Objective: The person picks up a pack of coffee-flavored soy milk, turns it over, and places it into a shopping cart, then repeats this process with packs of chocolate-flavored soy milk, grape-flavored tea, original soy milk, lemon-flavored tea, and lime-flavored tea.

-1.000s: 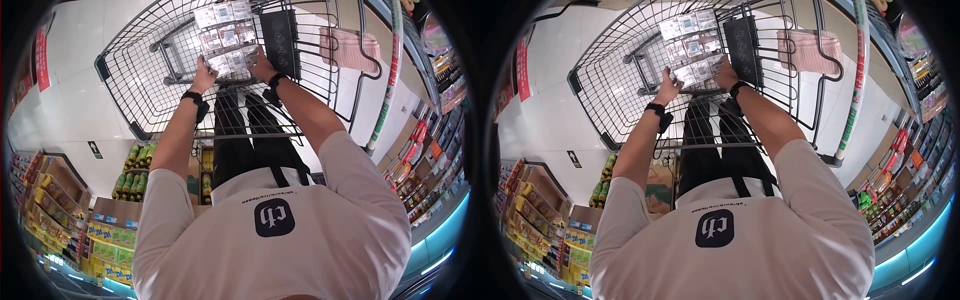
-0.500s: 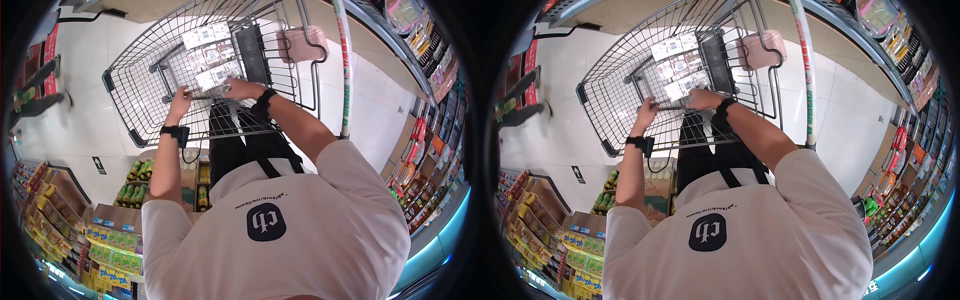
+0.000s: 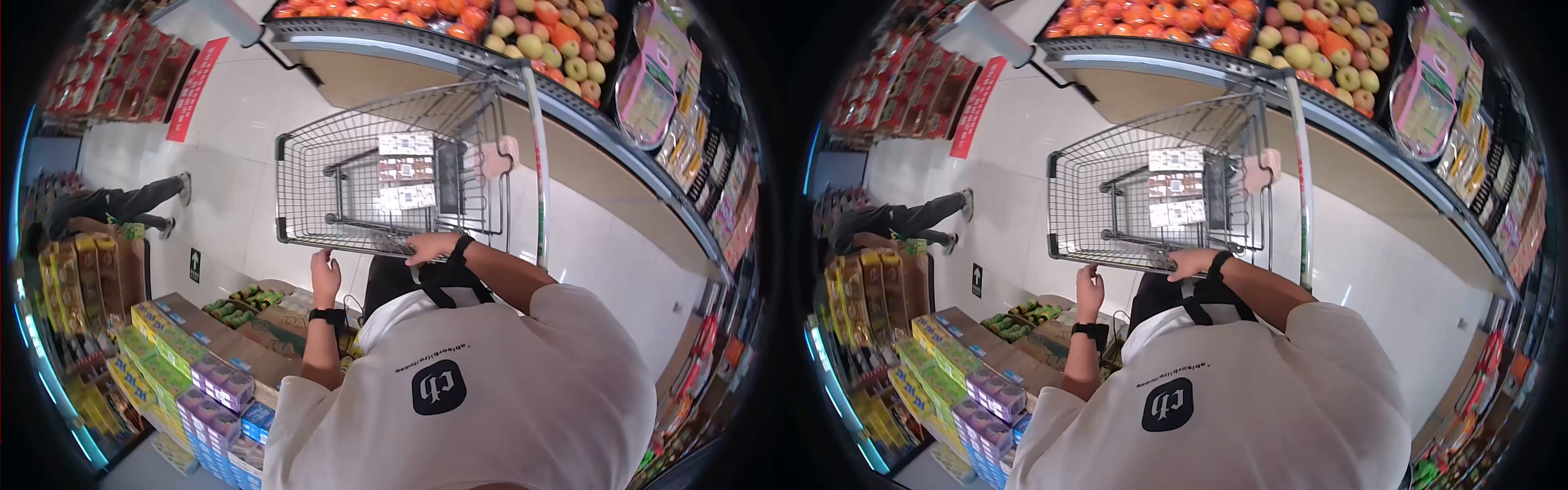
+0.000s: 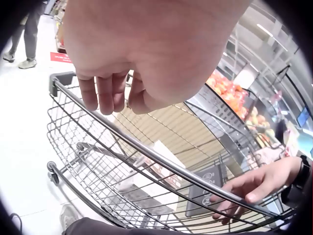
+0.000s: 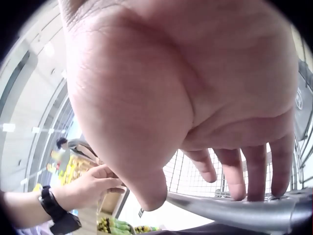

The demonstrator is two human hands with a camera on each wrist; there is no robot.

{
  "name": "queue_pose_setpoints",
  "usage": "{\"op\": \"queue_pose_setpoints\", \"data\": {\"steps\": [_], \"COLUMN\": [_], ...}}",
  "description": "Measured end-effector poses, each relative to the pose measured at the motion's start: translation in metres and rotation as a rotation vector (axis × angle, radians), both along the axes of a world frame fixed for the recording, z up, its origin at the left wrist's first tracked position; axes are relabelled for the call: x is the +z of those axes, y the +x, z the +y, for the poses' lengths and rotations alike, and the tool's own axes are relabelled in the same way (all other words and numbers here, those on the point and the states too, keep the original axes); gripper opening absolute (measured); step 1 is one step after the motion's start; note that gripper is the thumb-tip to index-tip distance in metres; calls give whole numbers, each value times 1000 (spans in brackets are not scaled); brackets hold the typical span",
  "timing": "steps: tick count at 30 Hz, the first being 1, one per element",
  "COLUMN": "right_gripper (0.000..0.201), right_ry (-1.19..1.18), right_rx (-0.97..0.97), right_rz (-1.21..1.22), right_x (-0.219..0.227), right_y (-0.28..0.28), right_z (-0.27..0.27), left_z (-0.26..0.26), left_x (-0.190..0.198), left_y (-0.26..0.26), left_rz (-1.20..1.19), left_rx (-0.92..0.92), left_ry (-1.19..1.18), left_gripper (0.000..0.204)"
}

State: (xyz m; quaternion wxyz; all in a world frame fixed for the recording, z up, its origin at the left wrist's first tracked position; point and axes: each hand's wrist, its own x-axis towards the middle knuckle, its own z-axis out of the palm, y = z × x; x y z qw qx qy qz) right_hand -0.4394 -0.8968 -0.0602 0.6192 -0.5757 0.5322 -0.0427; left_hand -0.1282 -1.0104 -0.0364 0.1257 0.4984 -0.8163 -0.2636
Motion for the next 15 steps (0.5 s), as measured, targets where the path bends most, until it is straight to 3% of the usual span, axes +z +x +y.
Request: {"op": "queue_pose_setpoints", "data": {"steps": [2,4,6,10,12,15], "right_gripper": [73,75,69,57,53,38], "right_ry": [-212,-91,-217,-248,-270,-380], "right_rx": [19,198,254,448,459,387], "right_rz": [-7,109,108,317,410,432], "right_x": [-31,0,-13,-21,-25,-71], "right_y": [9,18,34,73,84,86], "right_z": [-7,-30,-43,-69,-75,-84], "left_z": [19,42,72,143,188,262], "left_x": [1,1,1,-2,-9,-23], "left_y": [21,47,68,104,112,112], "left_rz": [58,34,16,75,134,277], "left_rx": [140,267,385,663,799,952], "left_ry": [88,149,170,307,323,419], "left_gripper": [27,26,26,29,31,34]}}
